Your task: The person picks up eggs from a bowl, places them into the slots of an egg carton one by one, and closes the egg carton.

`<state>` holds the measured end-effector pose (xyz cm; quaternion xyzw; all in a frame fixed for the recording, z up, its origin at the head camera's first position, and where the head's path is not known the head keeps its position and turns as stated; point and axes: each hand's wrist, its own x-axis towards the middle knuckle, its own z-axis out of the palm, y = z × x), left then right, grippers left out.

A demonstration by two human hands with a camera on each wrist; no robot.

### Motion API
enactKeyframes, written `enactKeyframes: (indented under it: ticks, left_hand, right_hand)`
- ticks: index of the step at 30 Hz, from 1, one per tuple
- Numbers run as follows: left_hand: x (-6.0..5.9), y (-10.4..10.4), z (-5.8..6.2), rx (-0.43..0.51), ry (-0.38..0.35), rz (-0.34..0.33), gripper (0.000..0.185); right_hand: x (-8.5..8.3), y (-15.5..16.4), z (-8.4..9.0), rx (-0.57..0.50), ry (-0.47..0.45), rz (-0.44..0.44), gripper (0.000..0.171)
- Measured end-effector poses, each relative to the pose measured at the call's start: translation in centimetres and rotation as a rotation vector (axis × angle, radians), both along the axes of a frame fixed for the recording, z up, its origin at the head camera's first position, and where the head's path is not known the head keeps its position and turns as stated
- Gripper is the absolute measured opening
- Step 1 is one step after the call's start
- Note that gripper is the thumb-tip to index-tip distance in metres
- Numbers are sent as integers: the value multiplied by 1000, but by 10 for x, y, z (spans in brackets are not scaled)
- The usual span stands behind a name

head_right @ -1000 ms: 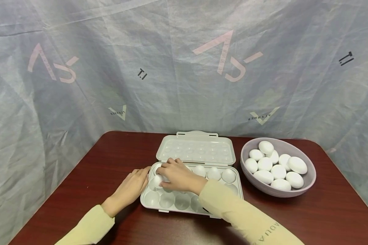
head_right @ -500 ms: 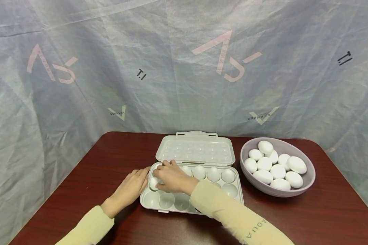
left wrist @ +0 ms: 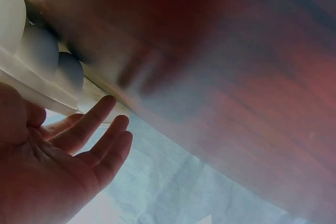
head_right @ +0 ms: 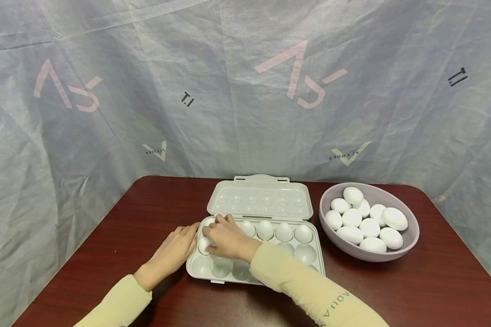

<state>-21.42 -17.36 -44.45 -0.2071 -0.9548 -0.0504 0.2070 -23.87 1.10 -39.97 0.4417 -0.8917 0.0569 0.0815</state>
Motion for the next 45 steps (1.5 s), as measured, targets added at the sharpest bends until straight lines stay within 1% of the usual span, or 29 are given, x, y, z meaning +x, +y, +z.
enactKeyframes:
  ticks: [7,12,20,23,29,35,41,45]
  left_hand:
    - [0,0,1,6,-7,-2,32]
    - [0,0,2,14,-9,-2,32]
    - [-1,-1,0,32,3,-8,31]
    - [-1,-1,0,41,3,-11,31]
    - [-1,-1,0,46,15,-17,29]
    - [-1,-1,0,48,14,-20,29]
    - [-1,-1,-1,51,22,-19,29]
    - [-1,-1,-1,46,29,-21,29]
  right_hand:
    - [1,-1,1,2,10,-13,28]
    - [2,1,3,11,2,-5,29]
    - [2,18,18,-24,27,13,31]
    - [2,31,24,-46,47,0,31]
    - [-1,63,33,-92,62,-57,31]
    - [-7,99,38,-129,79,-126,29]
    - [-12,136,40,-142,114,-208,26]
    - [-16,160,42,-154,99,-271,27]
